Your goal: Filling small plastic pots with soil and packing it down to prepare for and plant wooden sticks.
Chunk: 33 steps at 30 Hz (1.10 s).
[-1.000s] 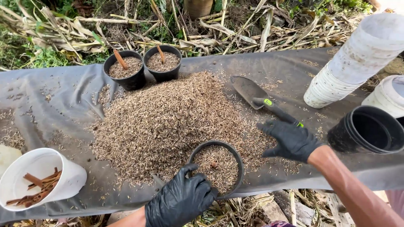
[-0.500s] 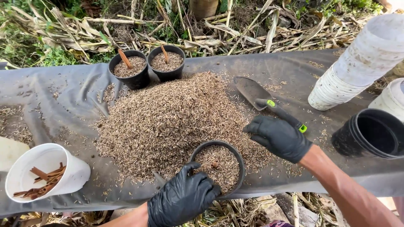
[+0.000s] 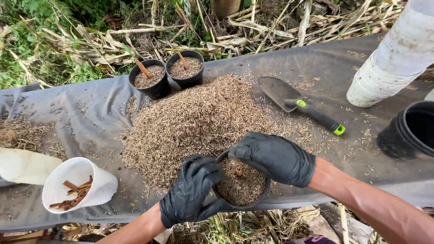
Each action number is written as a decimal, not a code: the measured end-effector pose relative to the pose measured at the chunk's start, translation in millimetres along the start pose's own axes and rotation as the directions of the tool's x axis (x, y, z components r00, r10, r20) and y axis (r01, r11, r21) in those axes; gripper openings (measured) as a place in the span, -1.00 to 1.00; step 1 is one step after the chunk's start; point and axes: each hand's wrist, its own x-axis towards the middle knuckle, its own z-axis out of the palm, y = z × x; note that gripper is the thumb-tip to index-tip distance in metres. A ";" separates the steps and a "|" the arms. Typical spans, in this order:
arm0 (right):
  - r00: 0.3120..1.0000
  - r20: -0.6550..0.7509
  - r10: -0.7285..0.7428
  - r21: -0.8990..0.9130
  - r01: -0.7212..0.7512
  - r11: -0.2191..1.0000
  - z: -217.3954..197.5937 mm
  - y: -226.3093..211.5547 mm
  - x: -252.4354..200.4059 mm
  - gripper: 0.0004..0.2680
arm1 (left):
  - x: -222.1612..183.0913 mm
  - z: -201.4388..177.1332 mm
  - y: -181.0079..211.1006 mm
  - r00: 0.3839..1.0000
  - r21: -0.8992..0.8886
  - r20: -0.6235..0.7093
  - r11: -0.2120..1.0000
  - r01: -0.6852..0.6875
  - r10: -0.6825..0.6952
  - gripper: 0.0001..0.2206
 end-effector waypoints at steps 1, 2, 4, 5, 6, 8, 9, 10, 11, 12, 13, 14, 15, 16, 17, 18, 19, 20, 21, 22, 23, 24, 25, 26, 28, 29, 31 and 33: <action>0.999 -0.025 -0.048 0.002 0.048 0.999 4.4 4.1 0.3 -0.80 | -0.5 -1.8 -1.8 1.000 -0.051 -0.021 0.999 0.015 -0.017 -0.58; 0.994 -0.050 -0.095 0.003 0.095 0.995 8.8 8.3 0.5 -0.69 | -0.9 -3.5 -3.6 0.999 -0.103 -0.041 0.994 0.030 -0.034 -0.55; 0.996 -0.035 -0.080 -0.010 0.080 0.997 19.3 12.4 2.4 -0.67 | -0.6 -5.6 -2.1 0.999 -0.107 -0.022 0.994 0.034 -0.037 -0.51; 0.998 -0.016 -0.066 -0.026 0.065 0.998 23.9 14.9 3.4 -0.64 | 0.3 -6.3 -2.0 0.999 -0.111 -0.008 0.993 0.038 -0.039 -0.47; 0.998 -0.021 -0.063 -0.026 0.063 0.998 22.9 15.5 5.1 -0.64 | 4.0 -8.8 -3.2 0.999 -0.111 -0.004 0.993 0.035 -0.035 -0.47; 0.995 -0.030 -0.092 -0.052 0.090 0.995 23.4 14.6 8.4 -0.74 | 7.6 -14.1 -2.2 0.999 -0.095 0.016 0.995 0.042 -0.041 -0.43; 0.995 -0.029 -0.092 -0.053 0.091 0.994 22.6 11.2 9.1 -0.74 | 6.2 -9.9 -4.2 0.999 -0.095 0.015 0.995 0.042 -0.041 -0.43; 0.997 -0.033 -0.064 0.009 0.064 0.998 21.9 7.8 9.9 -0.76 | 4.8 -5.7 -6.2 0.995 -0.092 -0.085 0.994 -0.050 0.042 -0.38; 0.999 -0.033 -0.035 0.071 0.037 0.997 21.2 4.2 9.8 -0.77 | 3.3 -0.7 -7.4 0.975 -0.081 -0.185 0.987 -0.141 0.124 -0.12; 0.999 -0.030 -0.034 0.072 0.036 0.997 22.0 2.5 11.9 -0.77 | 2.7 0.7 -6.8 0.975 -0.083 -0.186 0.987 -0.140 0.122 -0.12; 0.999 -0.015 -0.031 0.085 0.032 0.996 23.6 0.3 14.1 -0.76 | 2.0 0.6 -6.8 0.987 -0.090 -0.155 0.994 -0.061 0.047 -0.34; 1.000 0.000 -0.029 0.099 0.029 0.995 24.9 -1.9 16.1 -0.75 | 1.6 0.6 -6.6 0.992 -0.095 -0.123 0.995 0.017 -0.029 -0.45; 1.000 -0.007 -0.027 0.101 0.027 0.994 27.6 -2.6 17.3 -0.75 | 1.7 -0.3 -5.3 0.993 -0.095 -0.116 0.995 0.014 -0.025 -0.45; 0.998 -0.011 -0.055 0.098 0.056 0.994 30.2 -3.6 18.9 -0.64 | 1.8 -1.5 -3.9 0.993 -0.125 -0.104 0.991 0.037 -0.050 -0.44; 0.996 -0.011 -0.086 0.091 0.086 0.992 31.9 -4.0 20.7 -0.54 | 2.3 -2.0 -2.6 0.993 -0.154 -0.095 0.986 0.060 -0.075 -0.43; 0.996 -0.014 -0.086 0.090 0.087 0.992 31.4 -4.5 20.2 -0.54 | 4.5 -5.0 -0.3 0.993 -0.152 -0.093 0.987 0.058 -0.073 -0.43; 0.998 0.002 -0.062 0.126 0.062 0.990 29.9 -4.1 20.7 -0.50 | 7.4 -7.7 1.4 0.994 -0.154 -0.085 0.986 0.061 -0.075 -0.41; 0.999 0.019 -0.039 0.162 0.036 0.986 28.3 -4.2 21.6 -0.47 | 10.0 -11.1 3.0 0.994 -0.156 -0.077 0.986 0.065 -0.078 -0.40; 0.999 0.019 -0.046 0.157 0.043 0.987 26.2 -2.2 17.2 -0.47 | 10.2 -11.5 4.3 0.994 -0.149 -0.082 0.987 0.064 -0.076 -0.40; 1.000 0.031 0.001 0.101 -0.004 0.995 24.1 -0.6 13.1 -0.59 | 10.3 -12.4 5.6 0.993 -0.151 -0.085 0.986 0.071 -0.085 -0.38; 0.998 0.038 0.049 0.039 -0.051 0.998 20.9 1.9 9.5 -0.72 | 11.5 -13.0 5.5 0.992 -0.152 -0.091 0.986 0.074 -0.089 -0.36; 0.998 0.036 0.042 0.029 -0.044 0.999 15.1 0.9 6.5 -0.72 | 9.2 -11.8 5.1 0.992 -0.144 -0.099 0.987 0.068 -0.083 -0.36; 0.997 0.042 0.072 -0.020 -0.071 0.997 8.4 0.9 3.3 -0.69 | 7.6 -9.2 4.6 0.995 -0.112 -0.067 0.991 0.068 -0.076 -0.40; 0.994 0.045 0.101 -0.070 -0.098 0.993 2.7 1.1 0.3 -0.67 | 5.3 -6.0 3.5 0.997 -0.081 -0.034 0.994 0.067 -0.070 -0.42; 0.994 0.075 0.084 -0.135 -0.073 0.988 1.1 10.9 -11.8 -0.60 | 7.0 -7.1 1.9 0.999 -0.024 0.002 0.998 0.052 -0.052 -0.39; 0.992 0.097 0.076 -0.191 -0.056 0.980 2.1 15.1 -19.1 -0.53 | 6.3 -7.6 2.3 0.998 0.025 0.053 0.999 0.031 -0.032 -0.36; 0.989 0.124 0.078 -0.247 -0.045 0.968 14.4 18.8 -28.3 -0.58 | 9.9 -7.0 3.9 0.996 0.009 0.079 0.999 0.047 -0.048 -0.36; 0.986 0.143 0.082 -0.308 -0.035 0.951 25.6 23.2 -37.5 -0.62 | 15.8 -11.8 8.4 0.993 -0.005 0.105 0.998 0.056 -0.055 -0.32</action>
